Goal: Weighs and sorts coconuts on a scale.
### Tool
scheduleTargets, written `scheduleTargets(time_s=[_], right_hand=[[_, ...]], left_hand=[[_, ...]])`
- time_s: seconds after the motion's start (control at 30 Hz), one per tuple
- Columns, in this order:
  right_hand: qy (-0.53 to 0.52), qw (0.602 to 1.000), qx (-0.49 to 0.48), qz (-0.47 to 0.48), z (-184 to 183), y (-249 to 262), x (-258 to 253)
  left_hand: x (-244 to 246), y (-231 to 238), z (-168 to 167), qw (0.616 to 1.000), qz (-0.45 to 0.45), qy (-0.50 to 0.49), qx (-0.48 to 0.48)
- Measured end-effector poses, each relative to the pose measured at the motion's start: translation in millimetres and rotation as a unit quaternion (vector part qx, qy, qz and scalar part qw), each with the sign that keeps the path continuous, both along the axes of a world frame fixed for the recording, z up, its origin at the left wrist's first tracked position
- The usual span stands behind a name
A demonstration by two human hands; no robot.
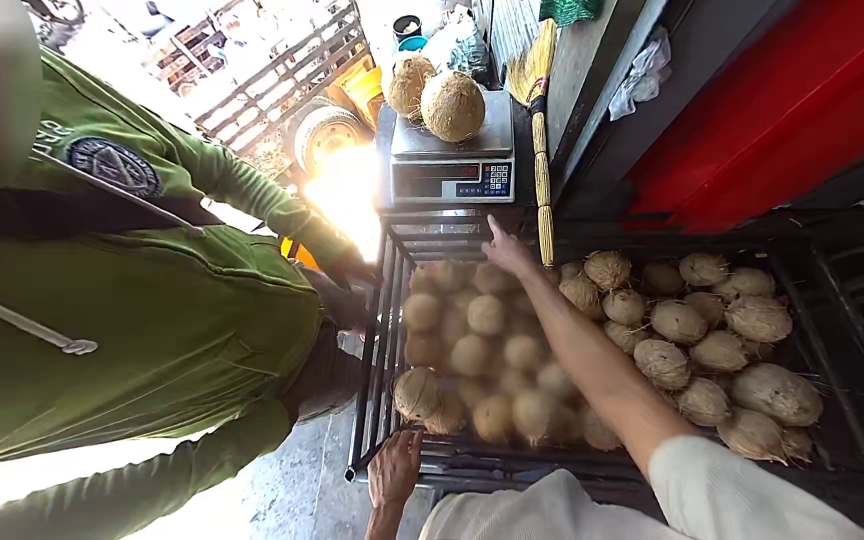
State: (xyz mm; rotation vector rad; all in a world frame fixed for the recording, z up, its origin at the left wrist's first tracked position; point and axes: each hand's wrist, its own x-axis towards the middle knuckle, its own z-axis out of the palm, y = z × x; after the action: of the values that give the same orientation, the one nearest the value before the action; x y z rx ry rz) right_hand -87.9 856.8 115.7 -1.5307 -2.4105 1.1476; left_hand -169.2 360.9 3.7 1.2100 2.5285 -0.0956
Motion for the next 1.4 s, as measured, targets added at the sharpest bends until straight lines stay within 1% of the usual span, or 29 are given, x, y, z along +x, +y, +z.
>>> scheduleTargets(time_s=[0.1,0.2,0.43,0.5,0.53,0.6,0.63,0.67,0.73,0.8,0.83,0.9,0.97,1.03,1.1,1.23,1.3,1.4], right_hand=[[-0.067,0.998,0.0,0.014,8.7,54.9,-54.6],[-0.1,0.994,0.028,0.02,9.7,79.8,-79.8],[-0.125,0.991,0.031,0.021,4.4,93.9,-92.0],[-0.107,0.993,0.043,0.033,10.6,82.9,-87.3],[-0.082,0.994,0.056,0.037,17.7,67.7,-79.6],[-0.002,0.994,0.102,0.035,28.0,13.0,-46.3],[0.023,0.995,0.085,0.037,37.6,-22.2,-26.0],[0.022,0.997,0.05,0.05,38.3,-58.3,-2.9],[0.001,0.993,-0.051,0.104,7.9,-134.0,59.7],[-0.05,0.972,-0.155,0.168,-41.3,-204.1,142.5],[-0.091,0.961,-0.189,0.177,-58.9,-234.4,188.7],[-0.158,0.954,-0.204,0.15,-73.1,-279.0,267.3],[-0.186,0.963,-0.165,0.108,-74.5,-312.3,318.9],[-0.203,0.97,-0.094,0.098,-81.7,-329.1,338.2],[-0.216,0.97,-0.048,0.099,-85.8,-331.9,336.6],[-0.232,0.966,-0.056,0.098,-82.9,-331.9,329.5],[-0.238,0.962,-0.08,0.104,-75.4,-327.6,325.8],[-0.248,0.959,-0.077,0.117,-76.5,-326.4,324.3]], left_hand=[[0.2,-2.1,-4.6,0.999,0.001,0.029,0.041],[0.5,-4.2,-11.2,0.998,-0.005,0.044,0.053],[0.3,-6.5,-17.5,0.998,-0.008,0.047,0.037],[0.6,-6.7,-16.2,0.999,-0.006,0.041,0.027],[0.5,-6.2,-16.0,0.999,-0.005,0.041,0.025],[0.3,-4.8,-15.4,0.999,-0.004,0.04,0.033],[-0.7,-4.7,-15.0,0.999,-0.004,0.038,0.034],[-0.8,-5.5,-13.9,0.999,-0.004,0.032,0.028],[0.9,-5.1,-10.4,1.0,-0.007,0.018,0.007],[1.1,-5.6,-10.1,1.0,-0.009,0.012,-0.002],[2.1,-6.6,-10.7,1.0,-0.01,0.014,0.002],[-0.5,-6.2,-13.4,0.999,-0.013,0.028,0.013],[0.1,-10.8,-16.6,0.999,-0.015,0.034,0.019],[0.0,-9.6,-18.0,1.0,-0.017,0.024,0.011],[3.0,-8.6,-15.7,1.0,-0.009,0.018,0.008],[-0.3,-9.2,-18.7,0.999,-0.013,0.031,0.02],[0.0,-6.5,-16.2,1.0,-0.008,0.022,0.012],[-1.3,-4.3,-14.8,1.0,0.001,0.018,-0.011]])
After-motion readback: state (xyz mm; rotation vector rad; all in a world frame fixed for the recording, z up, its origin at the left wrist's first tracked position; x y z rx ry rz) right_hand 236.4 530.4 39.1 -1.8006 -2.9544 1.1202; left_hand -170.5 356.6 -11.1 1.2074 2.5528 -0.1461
